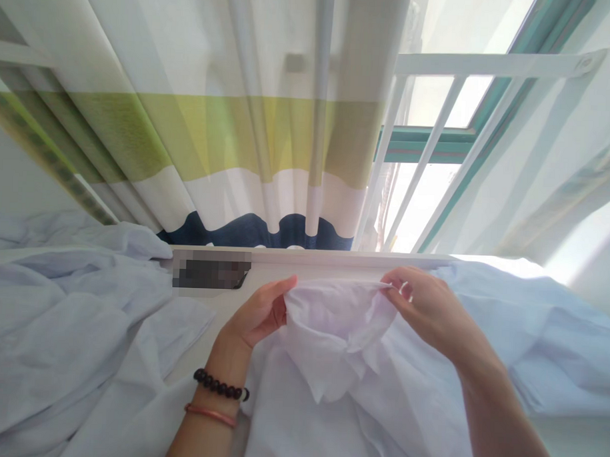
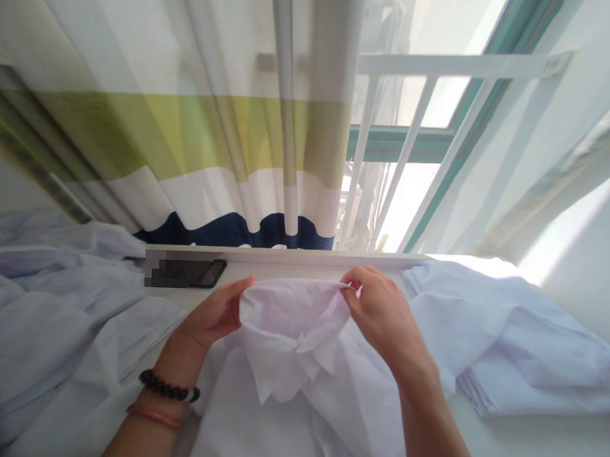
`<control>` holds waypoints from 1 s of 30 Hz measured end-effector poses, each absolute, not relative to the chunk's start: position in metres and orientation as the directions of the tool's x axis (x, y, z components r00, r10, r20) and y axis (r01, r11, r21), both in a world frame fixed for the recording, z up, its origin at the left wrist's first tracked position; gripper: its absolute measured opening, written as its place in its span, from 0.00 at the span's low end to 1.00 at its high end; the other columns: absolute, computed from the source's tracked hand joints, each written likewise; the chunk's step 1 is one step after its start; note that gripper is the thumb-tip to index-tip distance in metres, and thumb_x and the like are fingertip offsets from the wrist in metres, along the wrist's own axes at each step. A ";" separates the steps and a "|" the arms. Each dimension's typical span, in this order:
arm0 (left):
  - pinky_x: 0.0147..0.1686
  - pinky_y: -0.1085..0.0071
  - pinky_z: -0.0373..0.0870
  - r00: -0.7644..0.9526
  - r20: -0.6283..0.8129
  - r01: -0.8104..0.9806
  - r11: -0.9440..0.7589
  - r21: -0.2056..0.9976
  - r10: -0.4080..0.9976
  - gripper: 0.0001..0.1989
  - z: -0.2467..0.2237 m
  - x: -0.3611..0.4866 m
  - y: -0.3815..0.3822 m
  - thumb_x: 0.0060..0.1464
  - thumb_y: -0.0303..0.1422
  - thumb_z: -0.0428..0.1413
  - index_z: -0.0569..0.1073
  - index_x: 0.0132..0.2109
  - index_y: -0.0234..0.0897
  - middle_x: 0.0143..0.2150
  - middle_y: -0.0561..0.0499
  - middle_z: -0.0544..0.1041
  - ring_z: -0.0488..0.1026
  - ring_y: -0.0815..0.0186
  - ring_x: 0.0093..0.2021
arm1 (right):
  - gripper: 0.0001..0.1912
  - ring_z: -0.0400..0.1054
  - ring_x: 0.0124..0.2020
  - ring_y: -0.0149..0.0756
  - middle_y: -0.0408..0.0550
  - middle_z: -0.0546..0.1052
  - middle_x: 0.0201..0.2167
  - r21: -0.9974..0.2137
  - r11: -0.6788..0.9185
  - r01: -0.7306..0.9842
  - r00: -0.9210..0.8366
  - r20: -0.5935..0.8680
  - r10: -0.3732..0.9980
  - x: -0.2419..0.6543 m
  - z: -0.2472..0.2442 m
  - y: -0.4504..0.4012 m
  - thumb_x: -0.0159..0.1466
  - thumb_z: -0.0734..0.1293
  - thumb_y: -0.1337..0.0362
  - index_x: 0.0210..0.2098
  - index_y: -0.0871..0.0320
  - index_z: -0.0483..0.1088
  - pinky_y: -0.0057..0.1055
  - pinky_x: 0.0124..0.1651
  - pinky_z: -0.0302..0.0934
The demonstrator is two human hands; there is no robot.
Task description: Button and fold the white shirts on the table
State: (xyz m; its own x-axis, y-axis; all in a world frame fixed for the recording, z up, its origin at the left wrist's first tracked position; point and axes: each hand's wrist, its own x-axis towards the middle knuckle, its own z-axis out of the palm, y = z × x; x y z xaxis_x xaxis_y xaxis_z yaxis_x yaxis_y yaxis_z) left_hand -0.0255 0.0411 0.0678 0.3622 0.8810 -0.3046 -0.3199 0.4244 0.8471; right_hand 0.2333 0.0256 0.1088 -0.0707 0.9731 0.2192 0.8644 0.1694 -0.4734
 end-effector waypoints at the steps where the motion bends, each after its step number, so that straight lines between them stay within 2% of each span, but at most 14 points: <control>1: 0.29 0.73 0.71 0.341 -0.301 -0.378 0.423 0.823 0.890 0.15 0.067 -0.026 0.041 0.51 0.42 0.61 0.76 0.32 0.31 0.28 0.49 0.78 0.74 0.66 0.28 | 0.10 0.69 0.32 0.39 0.46 0.76 0.30 -0.483 0.174 0.858 -0.083 0.205 0.975 0.234 0.108 0.026 0.61 0.59 0.63 0.31 0.55 0.71 0.32 0.33 0.58; 4: 0.31 0.72 0.71 0.314 -0.290 -0.433 0.408 0.804 0.904 0.18 0.067 -0.027 0.041 0.51 0.43 0.61 0.75 0.44 0.34 0.30 0.49 0.78 0.76 0.64 0.30 | 0.12 0.70 0.30 0.39 0.46 0.77 0.26 -0.498 0.144 0.855 -0.082 0.144 0.986 0.233 0.109 0.025 0.63 0.58 0.62 0.28 0.55 0.70 0.32 0.32 0.57; 6: 0.32 0.70 0.72 0.331 -0.268 -0.397 0.391 0.831 0.905 0.26 0.068 -0.029 0.039 0.50 0.44 0.62 0.70 0.53 0.38 0.33 0.49 0.78 0.76 0.63 0.32 | 0.13 0.70 0.27 0.38 0.44 0.76 0.22 -0.534 0.128 0.836 -0.092 0.094 0.991 0.231 0.111 0.024 0.64 0.57 0.62 0.27 0.55 0.69 0.32 0.31 0.56; 8: 0.30 0.72 0.70 0.369 -0.241 -0.308 0.363 0.879 0.898 0.29 0.071 -0.030 0.038 0.50 0.45 0.62 0.66 0.56 0.40 0.33 0.51 0.77 0.75 0.65 0.30 | 0.11 0.70 0.24 0.37 0.41 0.74 0.19 -0.597 0.107 0.795 -0.101 0.044 0.994 0.228 0.113 0.023 0.64 0.56 0.63 0.30 0.55 0.68 0.31 0.30 0.56; 11: 0.23 0.77 0.63 0.401 -0.200 -0.130 0.272 0.954 0.894 0.23 0.080 -0.032 0.034 0.51 0.49 0.59 0.64 0.49 0.43 0.32 0.55 0.72 0.68 0.72 0.24 | 0.10 0.68 0.21 0.36 0.37 0.71 0.15 -0.616 0.052 0.786 -0.033 0.042 0.999 0.223 0.118 0.021 0.63 0.57 0.64 0.40 0.54 0.68 0.29 0.28 0.56; 14: 0.24 0.78 0.61 0.397 -0.167 0.131 0.125 0.984 0.902 0.22 0.093 -0.033 0.029 0.49 0.49 0.60 0.62 0.43 0.42 0.36 0.56 0.70 0.65 0.73 0.25 | 0.13 0.66 0.21 0.36 0.35 0.68 0.14 -0.587 0.010 0.810 0.063 0.103 0.993 0.217 0.120 0.019 0.60 0.59 0.64 0.44 0.53 0.67 0.29 0.27 0.53; 16: 0.27 0.76 0.63 0.358 -0.166 0.367 0.025 0.930 0.919 0.21 0.100 -0.031 0.027 0.46 0.45 0.62 0.64 0.42 0.41 0.35 0.56 0.71 0.67 0.71 0.29 | 0.12 0.65 0.22 0.36 0.35 0.67 0.13 -0.601 0.018 0.799 0.066 0.117 0.991 0.212 0.120 0.018 0.60 0.59 0.64 0.43 0.52 0.68 0.29 0.27 0.52; 19: 0.34 0.73 0.65 0.227 -0.073 0.598 -0.080 0.797 0.971 0.11 0.105 -0.027 0.026 0.49 0.40 0.60 0.69 0.36 0.39 0.34 0.55 0.74 0.70 0.66 0.34 | 0.09 0.63 0.22 0.35 0.36 0.67 0.14 -0.576 0.034 0.816 0.041 0.118 0.992 0.207 0.119 0.019 0.60 0.58 0.64 0.36 0.52 0.69 0.29 0.25 0.49; 23: 0.38 0.69 0.66 0.112 0.009 0.643 -0.079 0.761 0.994 0.06 0.112 -0.029 0.025 0.53 0.36 0.55 0.74 0.34 0.39 0.36 0.53 0.79 0.74 0.63 0.36 | 0.07 0.62 0.24 0.36 0.39 0.70 0.20 -0.481 -0.023 0.876 0.110 0.155 0.982 0.209 0.118 0.021 0.59 0.59 0.63 0.27 0.52 0.67 0.29 0.25 0.48; 27: 0.40 0.70 0.66 0.128 0.079 0.721 -0.147 0.677 0.989 0.06 0.120 -0.032 0.021 0.53 0.34 0.54 0.75 0.34 0.40 0.36 0.54 0.79 0.74 0.63 0.38 | 0.04 0.64 0.28 0.34 0.41 0.72 0.28 -0.524 0.126 0.842 -0.001 0.233 0.973 0.216 0.115 0.023 0.58 0.60 0.66 0.27 0.54 0.65 0.30 0.30 0.54; 30: 0.35 0.72 0.65 0.182 0.051 0.745 -0.171 0.645 0.982 0.03 0.118 -0.032 0.020 0.52 0.32 0.56 0.74 0.34 0.40 0.34 0.55 0.78 0.73 0.65 0.34 | 0.03 0.65 0.30 0.35 0.42 0.72 0.29 -0.536 0.178 0.826 -0.076 0.207 0.975 0.221 0.112 0.023 0.57 0.60 0.68 0.27 0.54 0.63 0.31 0.32 0.56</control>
State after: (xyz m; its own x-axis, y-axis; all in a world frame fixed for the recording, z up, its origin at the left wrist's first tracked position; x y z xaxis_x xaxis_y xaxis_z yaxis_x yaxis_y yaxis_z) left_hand -0.0321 0.0203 0.1181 0.1817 0.9820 0.0508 0.7451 -0.1712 0.6445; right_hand 0.2205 0.0234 0.1122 -0.0760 0.9754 0.2070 0.8255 0.1780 -0.5356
